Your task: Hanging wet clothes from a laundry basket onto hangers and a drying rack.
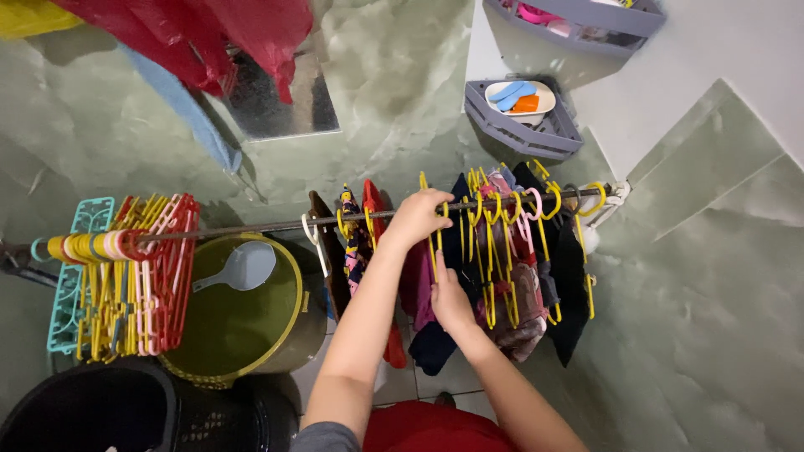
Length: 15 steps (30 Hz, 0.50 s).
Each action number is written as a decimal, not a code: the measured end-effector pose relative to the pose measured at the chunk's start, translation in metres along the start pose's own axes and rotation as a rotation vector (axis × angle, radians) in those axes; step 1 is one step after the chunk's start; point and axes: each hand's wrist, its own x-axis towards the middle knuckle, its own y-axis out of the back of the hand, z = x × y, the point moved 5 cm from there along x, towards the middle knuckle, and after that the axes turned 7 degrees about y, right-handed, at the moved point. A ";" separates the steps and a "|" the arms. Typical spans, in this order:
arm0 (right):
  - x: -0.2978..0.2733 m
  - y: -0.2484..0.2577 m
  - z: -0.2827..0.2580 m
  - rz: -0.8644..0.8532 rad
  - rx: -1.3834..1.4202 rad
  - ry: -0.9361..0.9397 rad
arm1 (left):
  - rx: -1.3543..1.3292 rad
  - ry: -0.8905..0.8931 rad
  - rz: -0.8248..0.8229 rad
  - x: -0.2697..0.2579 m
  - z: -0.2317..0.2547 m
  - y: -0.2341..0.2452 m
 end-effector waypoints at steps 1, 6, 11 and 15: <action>0.001 -0.001 0.008 0.003 0.000 -0.003 | -0.001 -0.003 -0.003 0.003 0.012 0.003; -0.003 0.009 0.029 0.136 -0.082 0.060 | -0.013 0.101 -0.066 0.010 0.023 -0.014; -0.013 0.019 0.008 0.131 -0.142 0.028 | 0.019 -0.016 0.020 -0.002 0.023 0.001; -0.021 0.020 -0.015 0.021 -0.374 -0.023 | 0.218 0.117 0.062 -0.022 0.009 0.054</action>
